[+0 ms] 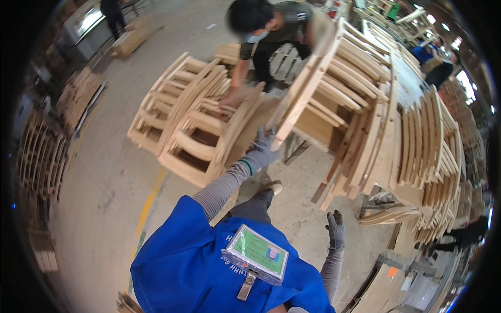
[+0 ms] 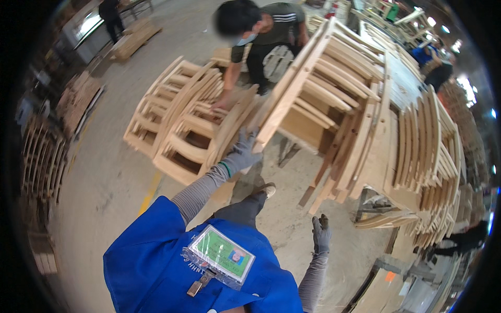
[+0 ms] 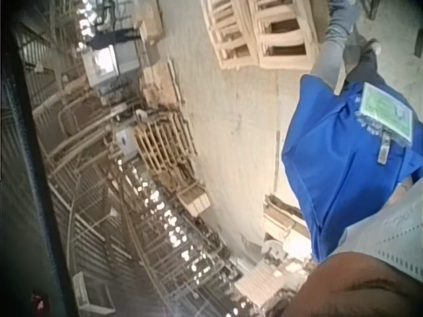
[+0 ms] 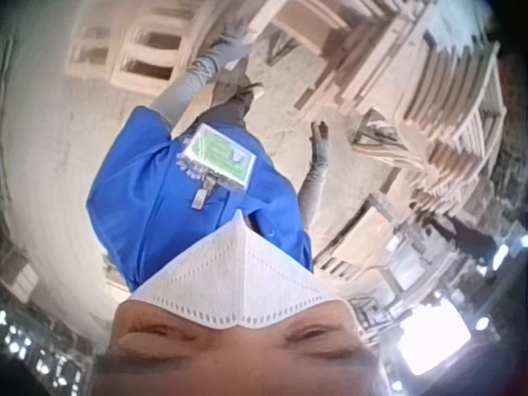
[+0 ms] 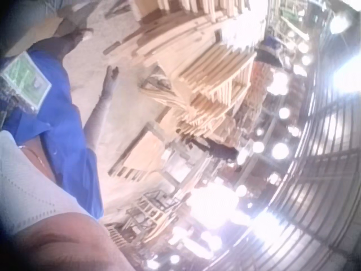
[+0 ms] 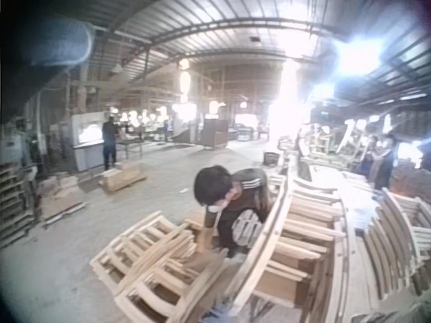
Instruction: The person applies glue to the joints of wooden chair frames using a brush and a small container. They repeatedly dip the brush into the container and spread glue along the frame edges and joints while other workers assemble nearby.
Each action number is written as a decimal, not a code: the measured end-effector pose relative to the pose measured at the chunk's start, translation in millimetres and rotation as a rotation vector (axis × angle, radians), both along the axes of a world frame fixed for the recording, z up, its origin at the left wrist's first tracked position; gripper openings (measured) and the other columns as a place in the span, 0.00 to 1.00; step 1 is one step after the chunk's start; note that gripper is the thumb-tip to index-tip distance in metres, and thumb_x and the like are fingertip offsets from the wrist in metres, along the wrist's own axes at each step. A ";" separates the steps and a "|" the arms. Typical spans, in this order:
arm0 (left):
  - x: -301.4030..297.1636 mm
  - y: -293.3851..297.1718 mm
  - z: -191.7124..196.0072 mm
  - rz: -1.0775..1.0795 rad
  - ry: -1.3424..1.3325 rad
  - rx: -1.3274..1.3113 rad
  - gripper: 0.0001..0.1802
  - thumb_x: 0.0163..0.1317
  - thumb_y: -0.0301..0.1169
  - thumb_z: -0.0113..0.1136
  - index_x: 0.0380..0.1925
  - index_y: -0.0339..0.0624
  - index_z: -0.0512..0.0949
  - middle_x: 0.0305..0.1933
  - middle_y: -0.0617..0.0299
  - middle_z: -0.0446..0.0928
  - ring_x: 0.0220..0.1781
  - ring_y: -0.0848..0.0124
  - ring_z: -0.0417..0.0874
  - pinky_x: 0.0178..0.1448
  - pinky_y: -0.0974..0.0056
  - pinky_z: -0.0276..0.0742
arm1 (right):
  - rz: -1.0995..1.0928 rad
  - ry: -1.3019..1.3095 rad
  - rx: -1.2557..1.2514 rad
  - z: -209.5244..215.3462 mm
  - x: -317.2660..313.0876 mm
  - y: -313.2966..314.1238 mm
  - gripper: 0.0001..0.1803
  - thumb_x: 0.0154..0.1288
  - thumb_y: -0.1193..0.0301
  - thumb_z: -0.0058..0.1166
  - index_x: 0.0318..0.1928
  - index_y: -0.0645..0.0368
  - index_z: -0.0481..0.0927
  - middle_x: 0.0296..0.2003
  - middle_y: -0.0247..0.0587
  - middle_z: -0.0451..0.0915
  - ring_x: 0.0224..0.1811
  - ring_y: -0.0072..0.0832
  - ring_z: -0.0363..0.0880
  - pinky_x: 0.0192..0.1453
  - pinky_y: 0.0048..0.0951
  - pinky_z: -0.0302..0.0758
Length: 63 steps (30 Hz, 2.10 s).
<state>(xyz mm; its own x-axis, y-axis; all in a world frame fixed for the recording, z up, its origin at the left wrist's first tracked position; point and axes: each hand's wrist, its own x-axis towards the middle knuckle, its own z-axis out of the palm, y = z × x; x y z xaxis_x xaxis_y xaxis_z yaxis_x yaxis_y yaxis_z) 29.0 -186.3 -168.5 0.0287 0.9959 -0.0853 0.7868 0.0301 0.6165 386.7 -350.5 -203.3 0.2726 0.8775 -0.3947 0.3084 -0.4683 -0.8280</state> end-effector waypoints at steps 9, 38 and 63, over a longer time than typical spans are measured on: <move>-5.4 -135.0 -34.9 -0.386 -0.081 -0.034 0.40 0.54 0.46 0.57 0.64 0.41 0.57 0.61 0.41 0.63 0.64 0.48 0.63 0.67 0.54 0.57 | -0.017 0.236 -0.078 -17.6 -28.2 -74.1 0.26 0.62 0.62 0.56 0.58 0.59 0.69 0.45 0.36 0.77 0.43 0.24 0.76 0.40 0.27 0.76; 268.8 -108.7 40.8 -1.040 -0.364 0.005 0.21 0.57 0.38 0.56 0.48 0.39 0.75 0.45 0.49 0.78 0.47 0.57 0.80 0.52 0.61 0.74 | -0.764 0.347 0.056 -34.9 44.3 -237.5 0.14 0.59 0.74 0.54 0.43 0.72 0.77 0.25 0.40 0.79 0.21 0.24 0.78 0.29 0.24 0.78; 495.3 34.8 17.9 -0.730 -0.449 -0.026 0.18 0.57 0.35 0.56 0.47 0.40 0.74 0.44 0.51 0.77 0.46 0.57 0.79 0.50 0.60 0.75 | 0.401 -0.386 0.006 -40.5 376.9 127.9 0.26 0.57 0.69 0.48 0.57 0.59 0.67 0.55 0.50 0.70 0.52 0.48 0.72 0.53 0.41 0.71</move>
